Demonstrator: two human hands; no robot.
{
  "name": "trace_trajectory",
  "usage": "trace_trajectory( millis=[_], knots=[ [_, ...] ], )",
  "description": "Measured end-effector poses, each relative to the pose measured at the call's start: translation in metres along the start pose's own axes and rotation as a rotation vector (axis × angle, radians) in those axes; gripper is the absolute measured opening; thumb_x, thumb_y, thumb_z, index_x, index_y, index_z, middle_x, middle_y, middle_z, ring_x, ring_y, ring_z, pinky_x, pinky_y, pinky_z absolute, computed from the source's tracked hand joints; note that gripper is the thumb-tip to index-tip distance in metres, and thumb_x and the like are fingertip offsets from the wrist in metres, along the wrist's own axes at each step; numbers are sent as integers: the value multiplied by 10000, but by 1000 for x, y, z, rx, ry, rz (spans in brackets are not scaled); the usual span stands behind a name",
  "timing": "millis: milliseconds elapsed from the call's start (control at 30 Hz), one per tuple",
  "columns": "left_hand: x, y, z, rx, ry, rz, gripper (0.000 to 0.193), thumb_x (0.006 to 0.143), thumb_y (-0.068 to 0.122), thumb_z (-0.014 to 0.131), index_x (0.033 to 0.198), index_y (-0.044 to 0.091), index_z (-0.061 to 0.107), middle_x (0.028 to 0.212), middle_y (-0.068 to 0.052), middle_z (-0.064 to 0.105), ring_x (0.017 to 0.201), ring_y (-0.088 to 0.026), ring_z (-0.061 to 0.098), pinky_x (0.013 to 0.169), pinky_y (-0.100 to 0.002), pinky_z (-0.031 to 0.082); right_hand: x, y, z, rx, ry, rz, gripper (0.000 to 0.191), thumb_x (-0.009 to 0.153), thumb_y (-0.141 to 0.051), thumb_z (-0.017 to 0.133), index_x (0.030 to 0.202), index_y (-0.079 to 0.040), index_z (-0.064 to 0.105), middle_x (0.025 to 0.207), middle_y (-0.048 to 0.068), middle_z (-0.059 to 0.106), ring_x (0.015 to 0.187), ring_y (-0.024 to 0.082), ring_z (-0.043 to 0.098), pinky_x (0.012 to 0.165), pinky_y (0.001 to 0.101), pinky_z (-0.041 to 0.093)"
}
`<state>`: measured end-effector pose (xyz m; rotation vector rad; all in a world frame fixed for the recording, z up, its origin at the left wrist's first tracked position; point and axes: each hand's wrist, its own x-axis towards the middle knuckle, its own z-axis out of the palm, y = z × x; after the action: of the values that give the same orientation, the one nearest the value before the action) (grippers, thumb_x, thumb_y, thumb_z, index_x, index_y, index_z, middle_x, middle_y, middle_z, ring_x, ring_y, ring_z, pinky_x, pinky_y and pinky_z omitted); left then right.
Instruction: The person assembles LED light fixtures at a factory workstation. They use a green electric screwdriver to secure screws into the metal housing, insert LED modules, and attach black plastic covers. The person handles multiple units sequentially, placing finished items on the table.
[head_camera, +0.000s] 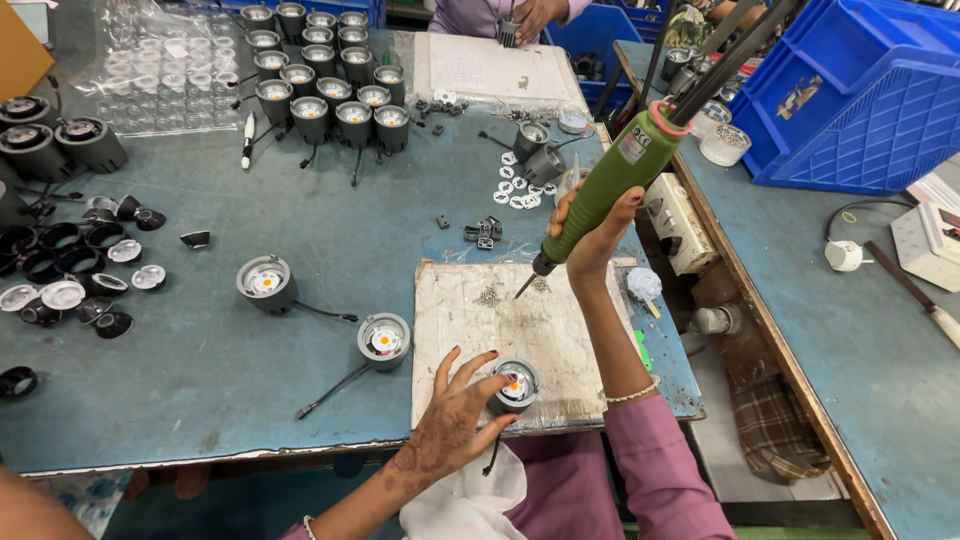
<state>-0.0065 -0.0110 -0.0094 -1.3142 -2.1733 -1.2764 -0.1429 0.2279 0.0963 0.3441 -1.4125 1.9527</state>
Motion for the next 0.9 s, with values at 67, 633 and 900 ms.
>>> trace_trajectory(
  millis=[67,633,900],
  knots=[
    [0,1,0,-11,1,-12,675,846,219,834,1359,108,410,1237,-118,667,1378,-339,496,1183,-681,195,0,-3,-1,3,-1,6,838,946,-841,352,1057,-20,481,698,113,507,536,201,510,514,340,462],
    [48,-36,0,-212,288,-591,318,898,192,723,1177,59,645,1131,-76,730,1103,-241,672,968,-365,514,8,-20,1,59,-36,39,876,905,-892,318,1072,-45,465,701,101,490,545,195,481,531,346,449],
    [83,-68,24,-414,59,-885,387,843,297,806,1139,55,741,915,-62,791,811,-131,721,727,-272,578,3,-50,16,32,-76,-10,881,892,-902,311,1051,-51,470,661,88,480,511,188,475,505,350,458]
  ],
)
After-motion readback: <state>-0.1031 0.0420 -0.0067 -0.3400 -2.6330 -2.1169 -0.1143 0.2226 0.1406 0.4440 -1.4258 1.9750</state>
